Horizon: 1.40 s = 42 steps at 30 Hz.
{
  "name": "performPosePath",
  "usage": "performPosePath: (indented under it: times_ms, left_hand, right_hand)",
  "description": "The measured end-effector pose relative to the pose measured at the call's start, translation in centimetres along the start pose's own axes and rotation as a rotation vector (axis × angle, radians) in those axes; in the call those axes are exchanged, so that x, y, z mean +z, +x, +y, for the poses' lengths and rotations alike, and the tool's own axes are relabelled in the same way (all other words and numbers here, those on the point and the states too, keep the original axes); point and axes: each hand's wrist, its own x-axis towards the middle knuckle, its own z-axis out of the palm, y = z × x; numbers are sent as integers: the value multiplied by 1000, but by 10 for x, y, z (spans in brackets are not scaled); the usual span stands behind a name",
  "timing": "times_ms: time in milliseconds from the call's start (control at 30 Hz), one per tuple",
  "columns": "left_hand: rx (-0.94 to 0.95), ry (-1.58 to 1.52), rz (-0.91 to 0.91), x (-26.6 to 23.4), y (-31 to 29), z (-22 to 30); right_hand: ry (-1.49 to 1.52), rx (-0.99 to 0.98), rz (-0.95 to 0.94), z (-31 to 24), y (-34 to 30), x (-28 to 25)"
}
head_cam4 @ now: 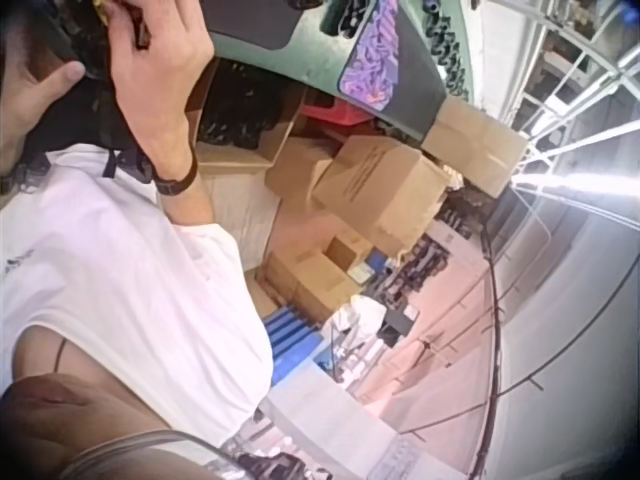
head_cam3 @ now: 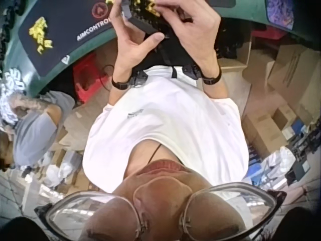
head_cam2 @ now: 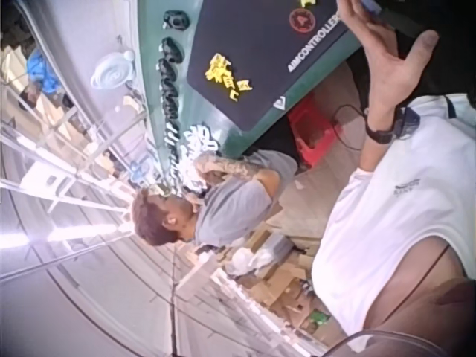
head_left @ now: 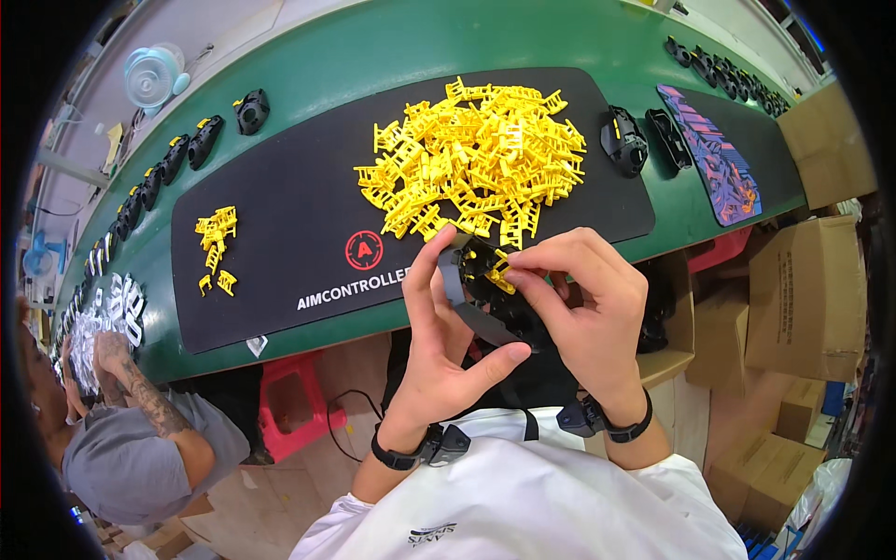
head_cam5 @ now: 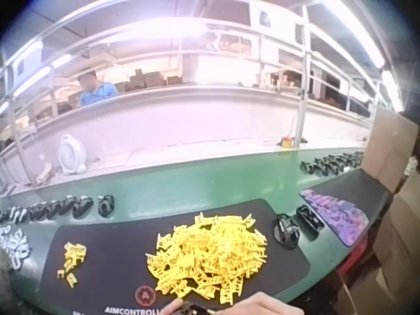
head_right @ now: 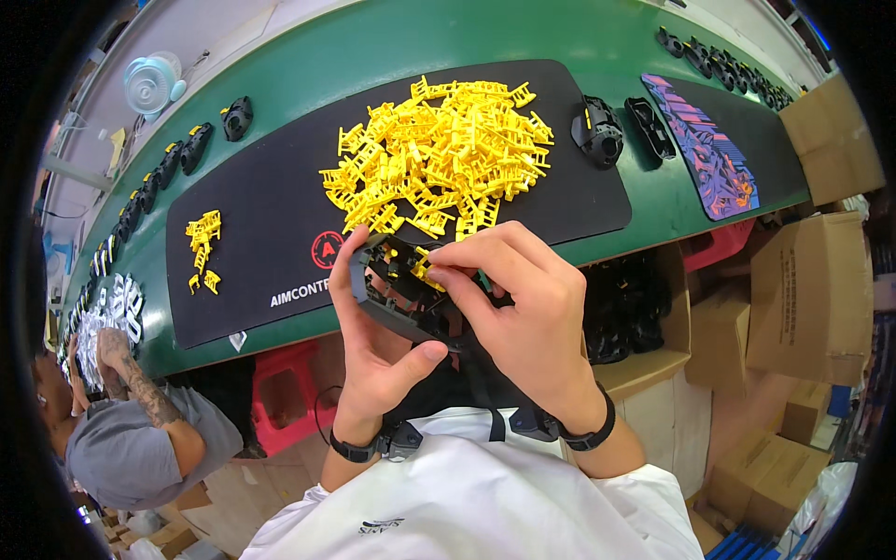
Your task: Installing yellow plastic internal components into game controller housings at an assembly line.
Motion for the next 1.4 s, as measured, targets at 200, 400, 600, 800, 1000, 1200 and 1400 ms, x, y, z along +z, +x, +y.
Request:
performPosePath:
  times_ms: [200,400,600,800,1000,1200,1400]
  left_hand:
    - [-59,-70,-30,-3,1,6]
    - [-97,5,-37,-4,-2,6]
    - [-166,65,-20,-3,-1,3]
    - [-328,-183,103,2,4,16]
    - [-349,-259,96,4,5,13]
    - [-413,-345,119,2,0,8]
    - [-505,-722,108,-16,-14,7]
  right_hand:
    - [37,-42,-44,5,1,0]
    - [41,50,-115,-2,5,-4]
    - [14,-58,-65,15,-7,6]
    - [366,167,-251,17,0,-3]
    - [758,410,-530,34,0,-2]
    - [961,539,-471,36,-11,5]
    - [152,-369,-407,26,-6,-13]
